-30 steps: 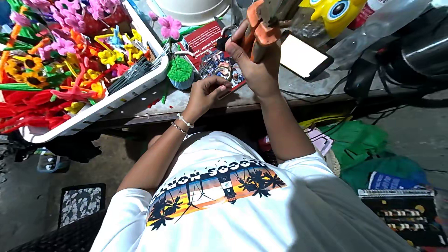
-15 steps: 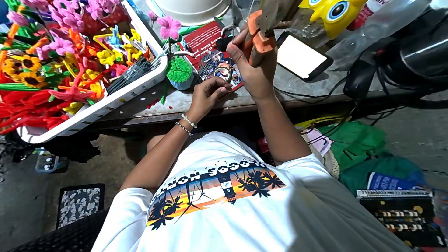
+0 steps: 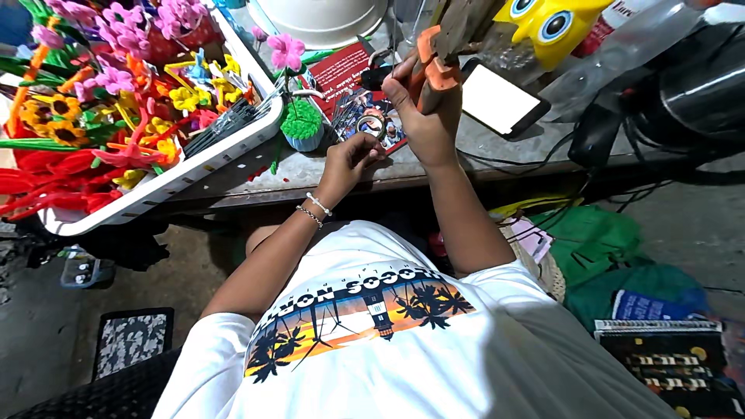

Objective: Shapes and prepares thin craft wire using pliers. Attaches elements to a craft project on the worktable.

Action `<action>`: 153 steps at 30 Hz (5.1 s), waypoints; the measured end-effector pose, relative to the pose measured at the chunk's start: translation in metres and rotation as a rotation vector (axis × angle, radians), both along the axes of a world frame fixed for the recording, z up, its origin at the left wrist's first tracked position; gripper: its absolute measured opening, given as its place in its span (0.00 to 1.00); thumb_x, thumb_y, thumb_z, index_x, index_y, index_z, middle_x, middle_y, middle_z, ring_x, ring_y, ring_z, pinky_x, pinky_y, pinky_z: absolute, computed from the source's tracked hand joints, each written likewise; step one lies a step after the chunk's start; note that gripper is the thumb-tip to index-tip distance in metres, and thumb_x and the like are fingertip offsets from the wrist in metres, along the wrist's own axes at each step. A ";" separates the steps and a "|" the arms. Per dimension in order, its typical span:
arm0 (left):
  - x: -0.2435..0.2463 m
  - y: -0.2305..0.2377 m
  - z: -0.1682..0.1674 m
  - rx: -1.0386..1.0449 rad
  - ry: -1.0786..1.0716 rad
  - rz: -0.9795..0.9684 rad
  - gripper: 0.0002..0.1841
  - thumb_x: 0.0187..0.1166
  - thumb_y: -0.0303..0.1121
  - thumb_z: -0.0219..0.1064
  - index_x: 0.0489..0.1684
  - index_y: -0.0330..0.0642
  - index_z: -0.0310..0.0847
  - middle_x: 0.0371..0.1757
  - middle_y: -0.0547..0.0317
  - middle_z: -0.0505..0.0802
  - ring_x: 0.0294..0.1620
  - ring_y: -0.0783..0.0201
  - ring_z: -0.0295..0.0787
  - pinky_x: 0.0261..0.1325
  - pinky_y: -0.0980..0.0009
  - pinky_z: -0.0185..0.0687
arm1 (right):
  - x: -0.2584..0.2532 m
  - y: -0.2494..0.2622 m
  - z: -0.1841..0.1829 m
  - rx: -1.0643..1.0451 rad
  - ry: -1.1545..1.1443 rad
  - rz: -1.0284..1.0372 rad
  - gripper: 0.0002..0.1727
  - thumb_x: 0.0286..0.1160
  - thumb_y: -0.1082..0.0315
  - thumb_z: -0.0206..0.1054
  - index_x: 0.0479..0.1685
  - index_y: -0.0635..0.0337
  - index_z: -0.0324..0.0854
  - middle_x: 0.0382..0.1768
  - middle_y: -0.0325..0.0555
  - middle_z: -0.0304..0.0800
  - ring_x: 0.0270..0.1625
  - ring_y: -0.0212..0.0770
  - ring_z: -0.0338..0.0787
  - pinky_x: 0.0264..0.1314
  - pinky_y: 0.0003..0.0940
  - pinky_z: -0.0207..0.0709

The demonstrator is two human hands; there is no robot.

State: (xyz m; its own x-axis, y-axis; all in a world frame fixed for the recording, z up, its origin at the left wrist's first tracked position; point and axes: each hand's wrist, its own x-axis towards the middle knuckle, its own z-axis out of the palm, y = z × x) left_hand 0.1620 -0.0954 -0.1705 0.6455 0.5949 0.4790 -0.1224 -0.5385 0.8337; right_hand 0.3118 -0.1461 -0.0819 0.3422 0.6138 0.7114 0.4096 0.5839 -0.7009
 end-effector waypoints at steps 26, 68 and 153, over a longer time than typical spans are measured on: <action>-0.062 -0.041 0.053 -0.175 0.098 0.011 0.09 0.80 0.18 0.66 0.54 0.33 0.84 0.46 0.54 0.95 0.44 0.66 0.95 0.52 0.69 0.93 | -0.001 -0.074 -0.010 -0.357 0.020 0.114 0.18 0.87 0.64 0.63 0.70 0.62 0.76 0.59 0.38 0.89 0.48 0.25 0.90 0.48 0.23 0.87; -0.135 -0.075 0.105 -0.891 0.290 -0.397 0.08 0.84 0.18 0.58 0.47 0.38 0.83 0.39 0.57 0.98 0.40 0.67 0.97 0.47 0.76 0.93 | -0.036 -0.111 -0.054 -0.642 -0.249 0.548 0.30 0.87 0.49 0.61 0.66 0.71 0.75 0.55 0.46 0.88 0.58 0.24 0.87 0.65 0.24 0.82; -0.150 -0.072 0.106 -1.168 0.281 -0.476 0.11 0.84 0.17 0.56 0.49 0.38 0.86 0.39 0.53 0.99 0.40 0.64 0.99 0.48 0.74 0.94 | -0.041 -0.114 -0.052 -0.657 -0.358 0.522 0.22 0.86 0.57 0.64 0.63 0.70 0.81 0.52 0.50 0.89 0.57 0.32 0.87 0.65 0.28 0.81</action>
State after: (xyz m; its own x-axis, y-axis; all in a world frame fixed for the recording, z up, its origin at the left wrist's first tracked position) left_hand 0.0122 -0.1671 -0.0645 0.9017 0.2514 -0.3518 0.1554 0.5708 0.8063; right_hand 0.2705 -0.2602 -0.1339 -0.2671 0.9478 0.1739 0.4624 0.2844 -0.8398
